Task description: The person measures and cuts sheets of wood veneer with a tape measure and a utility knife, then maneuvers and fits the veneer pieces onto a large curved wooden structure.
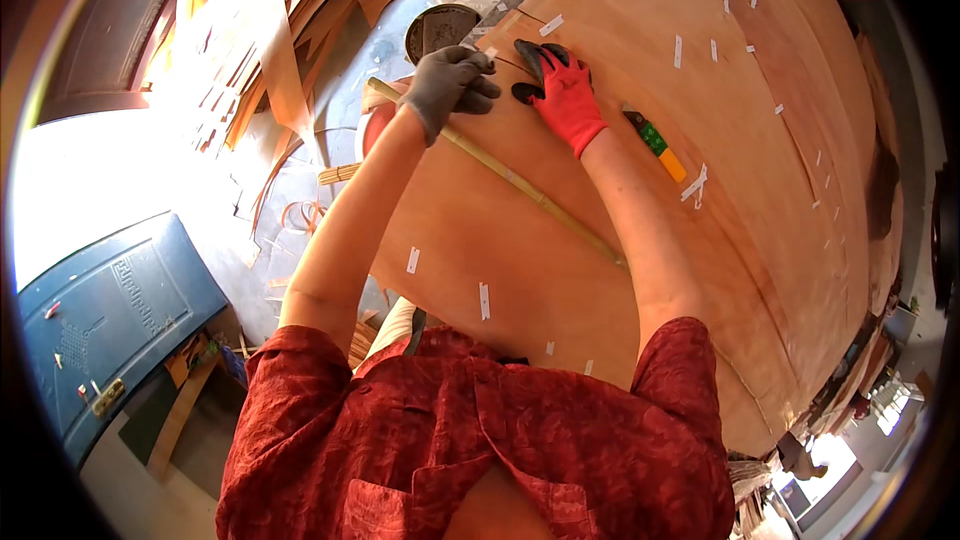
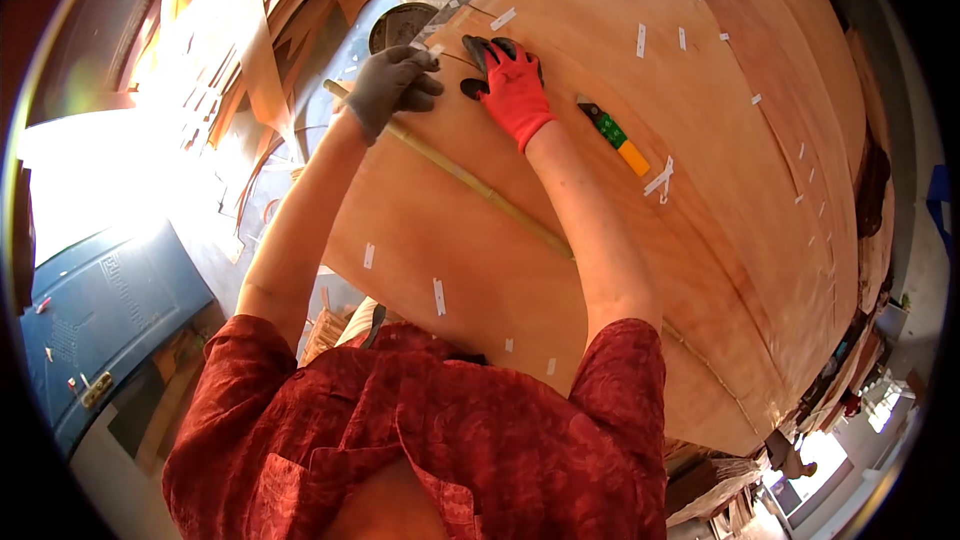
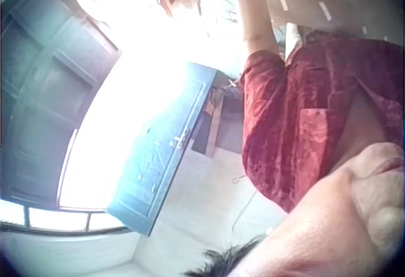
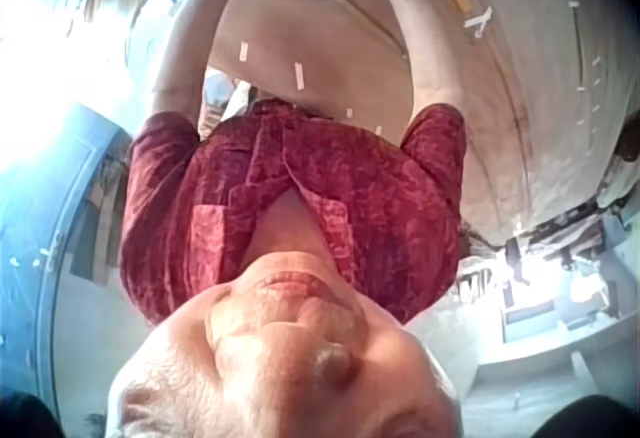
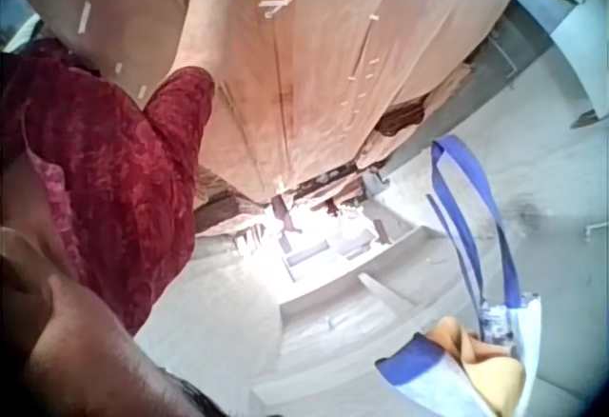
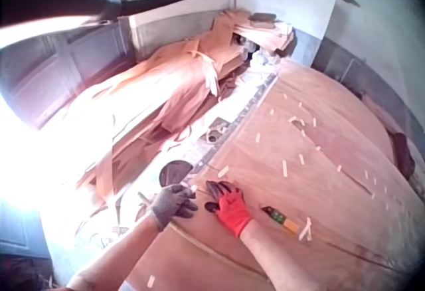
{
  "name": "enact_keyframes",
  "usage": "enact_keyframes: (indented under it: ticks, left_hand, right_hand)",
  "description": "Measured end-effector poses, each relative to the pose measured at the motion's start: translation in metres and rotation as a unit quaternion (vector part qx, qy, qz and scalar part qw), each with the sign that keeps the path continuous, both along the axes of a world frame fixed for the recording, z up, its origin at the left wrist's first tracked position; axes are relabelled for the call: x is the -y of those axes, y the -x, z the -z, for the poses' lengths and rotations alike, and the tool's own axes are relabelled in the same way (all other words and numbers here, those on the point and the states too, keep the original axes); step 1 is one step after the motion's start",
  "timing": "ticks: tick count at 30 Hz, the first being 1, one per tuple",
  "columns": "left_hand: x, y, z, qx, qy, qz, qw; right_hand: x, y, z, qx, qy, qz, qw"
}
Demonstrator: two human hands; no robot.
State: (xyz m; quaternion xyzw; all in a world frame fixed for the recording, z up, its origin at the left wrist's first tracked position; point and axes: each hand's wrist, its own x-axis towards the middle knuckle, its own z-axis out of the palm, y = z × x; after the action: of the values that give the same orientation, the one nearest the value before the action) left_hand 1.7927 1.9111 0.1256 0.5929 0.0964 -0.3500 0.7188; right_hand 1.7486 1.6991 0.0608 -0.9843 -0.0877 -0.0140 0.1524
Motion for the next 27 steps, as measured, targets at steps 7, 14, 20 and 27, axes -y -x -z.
enact_keyframes:
  ticks: [7,14,20,27]
  left_hand:
    - [0.029,-0.011,0.042,-0.083,0.044,-0.060,0.994]
    - [0.020,-0.018,0.073,-0.127,0.174,-0.050,0.975]
    - [0.017,-0.004,0.047,-0.136,0.139,-0.062,0.979]
    - [0.006,-0.031,0.057,0.297,-0.473,0.328,0.762]
  right_hand:
    - [-0.005,0.001,-0.001,-0.017,0.031,0.038,0.999]
    - [-0.007,-0.003,0.012,0.054,0.039,-0.051,0.996]
    - [-0.007,-0.002,0.002,-0.006,0.078,-0.093,0.993]
    - [-0.020,-0.004,-0.009,-0.040,0.146,-0.110,0.982]
